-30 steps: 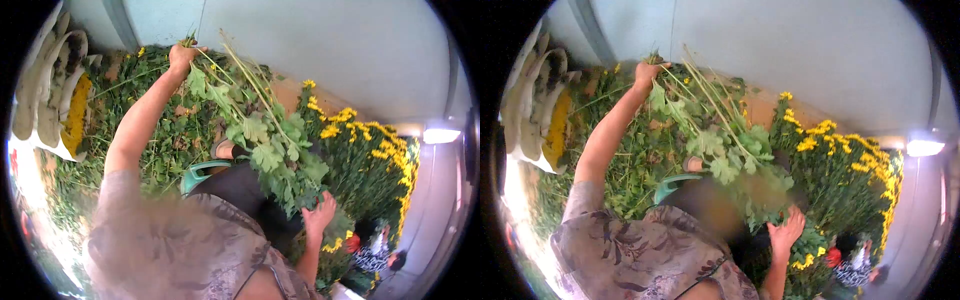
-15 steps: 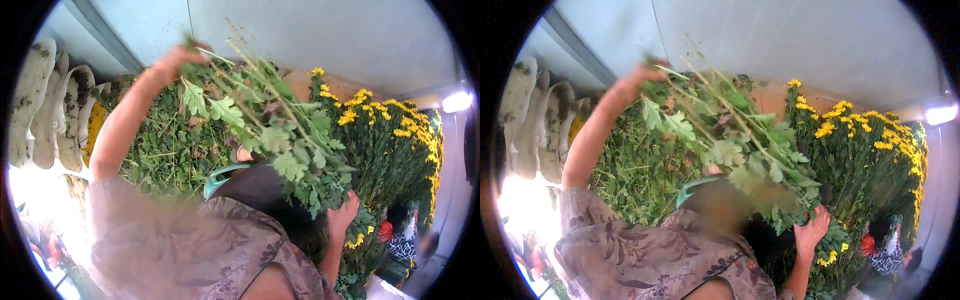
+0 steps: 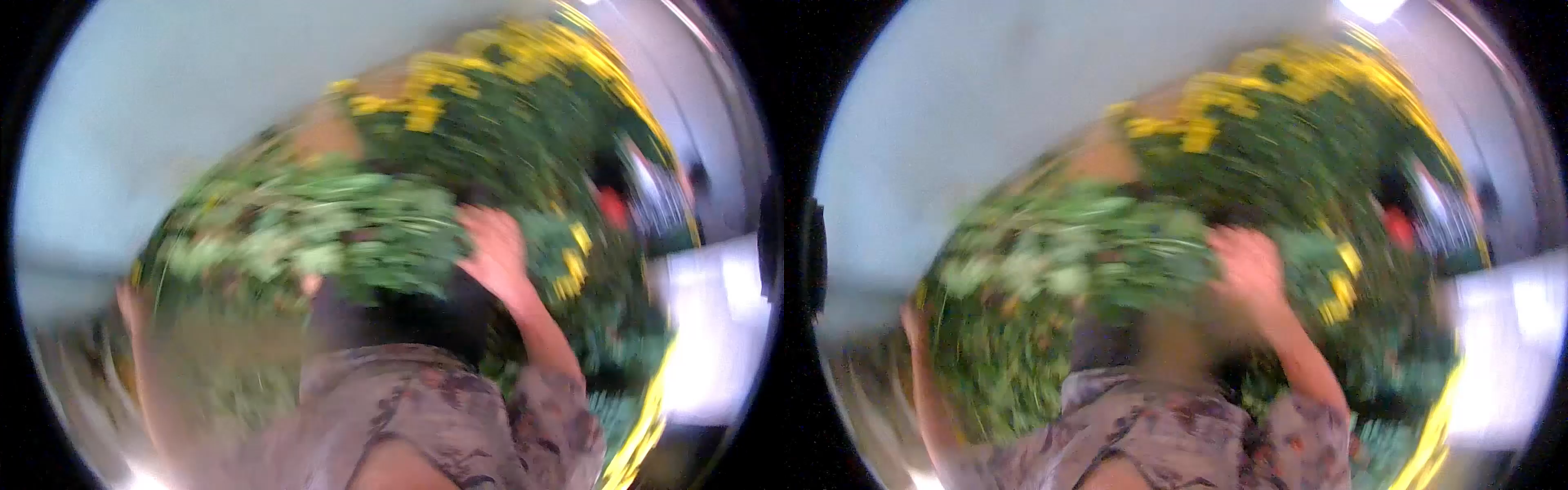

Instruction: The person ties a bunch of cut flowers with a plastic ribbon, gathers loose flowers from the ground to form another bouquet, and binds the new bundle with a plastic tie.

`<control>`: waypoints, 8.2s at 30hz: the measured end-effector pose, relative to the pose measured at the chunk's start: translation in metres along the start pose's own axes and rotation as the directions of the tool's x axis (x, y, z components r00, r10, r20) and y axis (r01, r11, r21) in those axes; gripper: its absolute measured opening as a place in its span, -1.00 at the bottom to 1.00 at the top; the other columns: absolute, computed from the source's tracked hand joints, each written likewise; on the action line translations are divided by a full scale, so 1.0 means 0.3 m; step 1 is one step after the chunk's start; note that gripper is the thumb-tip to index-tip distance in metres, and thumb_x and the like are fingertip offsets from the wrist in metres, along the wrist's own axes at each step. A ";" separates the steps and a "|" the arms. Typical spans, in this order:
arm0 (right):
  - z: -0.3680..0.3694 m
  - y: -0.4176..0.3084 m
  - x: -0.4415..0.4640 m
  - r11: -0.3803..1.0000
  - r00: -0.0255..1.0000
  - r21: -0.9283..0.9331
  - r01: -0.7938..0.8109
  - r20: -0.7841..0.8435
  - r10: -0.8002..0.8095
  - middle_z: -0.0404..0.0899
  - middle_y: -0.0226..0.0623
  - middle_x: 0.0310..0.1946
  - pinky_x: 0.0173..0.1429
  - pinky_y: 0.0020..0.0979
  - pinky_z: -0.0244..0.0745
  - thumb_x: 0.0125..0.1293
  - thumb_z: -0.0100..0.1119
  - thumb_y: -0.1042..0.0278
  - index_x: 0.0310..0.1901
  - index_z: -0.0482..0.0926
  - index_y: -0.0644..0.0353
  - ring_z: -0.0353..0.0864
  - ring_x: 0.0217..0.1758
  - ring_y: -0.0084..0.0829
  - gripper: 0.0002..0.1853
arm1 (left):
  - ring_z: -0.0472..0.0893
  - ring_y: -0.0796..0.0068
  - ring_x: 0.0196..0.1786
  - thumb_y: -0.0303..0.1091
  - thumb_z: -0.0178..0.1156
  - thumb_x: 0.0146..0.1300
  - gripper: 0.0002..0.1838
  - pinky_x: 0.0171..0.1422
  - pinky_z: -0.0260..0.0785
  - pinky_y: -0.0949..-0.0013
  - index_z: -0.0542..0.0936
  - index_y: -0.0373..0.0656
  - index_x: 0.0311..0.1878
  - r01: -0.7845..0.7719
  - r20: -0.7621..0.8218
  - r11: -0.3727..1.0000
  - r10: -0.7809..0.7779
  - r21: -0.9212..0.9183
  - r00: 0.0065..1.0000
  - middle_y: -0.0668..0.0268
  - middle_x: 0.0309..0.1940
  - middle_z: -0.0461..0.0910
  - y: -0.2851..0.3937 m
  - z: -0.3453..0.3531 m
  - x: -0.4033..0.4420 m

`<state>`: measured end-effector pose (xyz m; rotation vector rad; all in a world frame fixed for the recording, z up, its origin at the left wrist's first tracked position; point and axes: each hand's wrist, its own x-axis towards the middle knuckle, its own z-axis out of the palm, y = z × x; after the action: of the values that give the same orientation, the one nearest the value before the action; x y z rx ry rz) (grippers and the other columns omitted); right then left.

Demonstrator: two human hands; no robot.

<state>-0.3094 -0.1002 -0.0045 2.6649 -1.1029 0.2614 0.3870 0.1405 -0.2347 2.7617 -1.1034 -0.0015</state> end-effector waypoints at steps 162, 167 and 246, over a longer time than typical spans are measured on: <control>1.541 0.126 0.417 0.386 0.730 0.644 -0.661 0.672 0.127 0.38 -0.12 0.22 0.10 -0.42 0.43 0.26 0.11 0.51 0.40 0.12 0.28 0.46 0.10 -0.40 -0.33 | 0.58 0.26 0.05 -0.31 0.06 0.32 -0.65 0.20 0.44 0.15 0.50 -0.23 0.12 0.643 0.645 0.238 0.557 -0.728 0.524 0.16 0.02 0.59 1.780 1.108 0.039; 1.364 0.105 0.549 -0.014 0.415 0.417 -0.909 0.907 0.073 0.43 -0.12 0.19 0.22 -0.41 0.35 0.21 0.13 0.59 0.39 0.14 0.23 0.45 0.16 -0.38 -0.30 | 0.55 0.25 0.12 -0.37 0.23 0.22 -0.59 0.23 0.42 0.19 0.50 -0.25 0.13 0.979 0.825 -0.197 0.560 0.047 0.073 0.17 0.09 0.55 1.873 0.900 0.138; 1.330 0.250 0.652 0.516 0.743 0.570 -0.639 0.632 0.221 0.49 0.06 -0.47 -0.28 -0.12 0.40 0.35 0.05 0.39 -0.09 0.41 0.30 0.47 -0.36 0.14 -0.81 | 0.61 0.23 -0.02 -0.26 0.24 0.13 -0.60 0.16 0.47 0.11 0.57 -0.20 0.04 0.961 0.783 -0.264 0.581 -0.079 0.224 0.20 -0.04 0.62 1.883 0.863 0.144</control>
<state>-0.1979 -0.3987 -0.3233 3.1855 -2.3467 0.1582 0.0156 -0.3316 -0.3997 0.7984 0.3599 -1.9046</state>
